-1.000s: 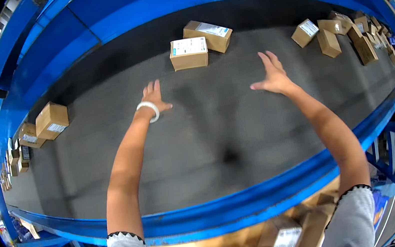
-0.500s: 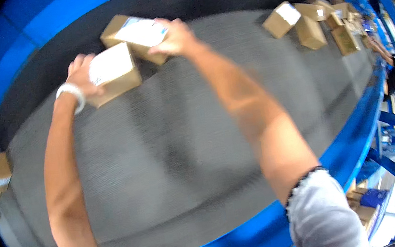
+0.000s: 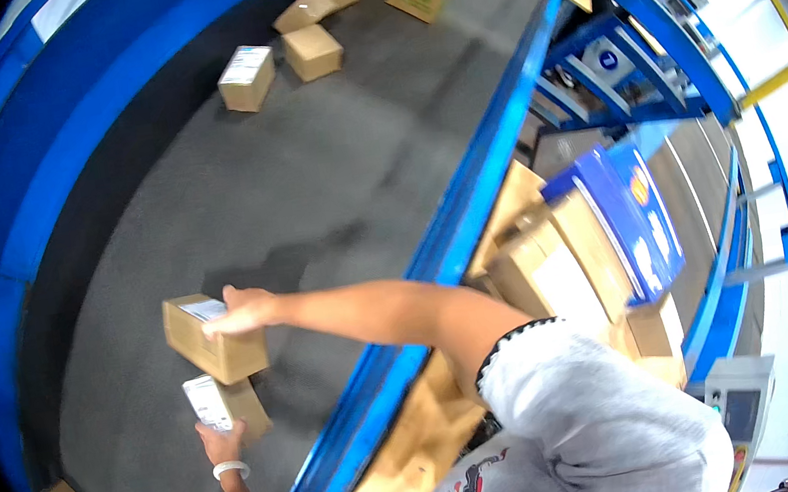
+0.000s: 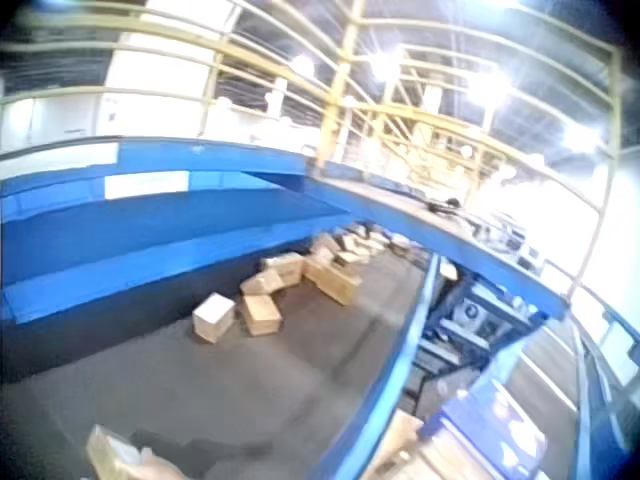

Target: The person stands at a conveyor belt in a warehouse, rapidly picking up cardboard boxes and plastic mailers. They place each item onto a wooden sorting board, briefly orienting it before pushing it onto a secondary conveyor belt. The process is repetitive and continuous.

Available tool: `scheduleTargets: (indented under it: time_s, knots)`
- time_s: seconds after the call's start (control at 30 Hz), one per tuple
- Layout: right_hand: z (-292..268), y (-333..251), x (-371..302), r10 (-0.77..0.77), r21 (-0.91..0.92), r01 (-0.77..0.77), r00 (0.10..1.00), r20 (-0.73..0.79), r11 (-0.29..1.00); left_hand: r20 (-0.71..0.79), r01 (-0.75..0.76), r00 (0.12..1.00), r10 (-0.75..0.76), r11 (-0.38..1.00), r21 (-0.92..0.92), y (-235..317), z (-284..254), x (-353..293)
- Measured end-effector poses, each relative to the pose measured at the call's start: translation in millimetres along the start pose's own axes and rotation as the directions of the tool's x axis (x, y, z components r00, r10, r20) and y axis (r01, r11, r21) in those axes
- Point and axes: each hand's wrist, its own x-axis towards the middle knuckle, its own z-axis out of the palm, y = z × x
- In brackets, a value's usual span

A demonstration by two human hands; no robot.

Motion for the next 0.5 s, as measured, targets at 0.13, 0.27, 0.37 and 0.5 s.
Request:
scheduleTargets:
  time_s: [0.13, 0.27, 0.37, 0.5]
  knots:
    - [-68, 0, -170, -0.331, 0.054, 0.343, 0.93, -0.16, 0.938, 0.238, 0.281, 0.96, -0.149, 0.525, -0.804, 22, -14, -61]
    - [-130, 60, -383, -0.645, -0.339, 0.563, 0.537, -0.543, 0.754, -0.079, -0.038, 0.996, -0.05, 0.556, -0.831, 132, -17, -191]
    - [-135, 92, -499, -0.553, -0.471, 0.291, 0.469, -0.688, 0.833, -0.301, -0.328, 0.936, 0.183, 0.767, -0.551, 228, -10, -281]
    - [-122, 147, -553, -0.341, -0.404, -0.12, 0.357, -0.87, 0.907, -0.283, -0.449, 0.871, 0.401, 0.884, -0.13, 303, 25, -352]
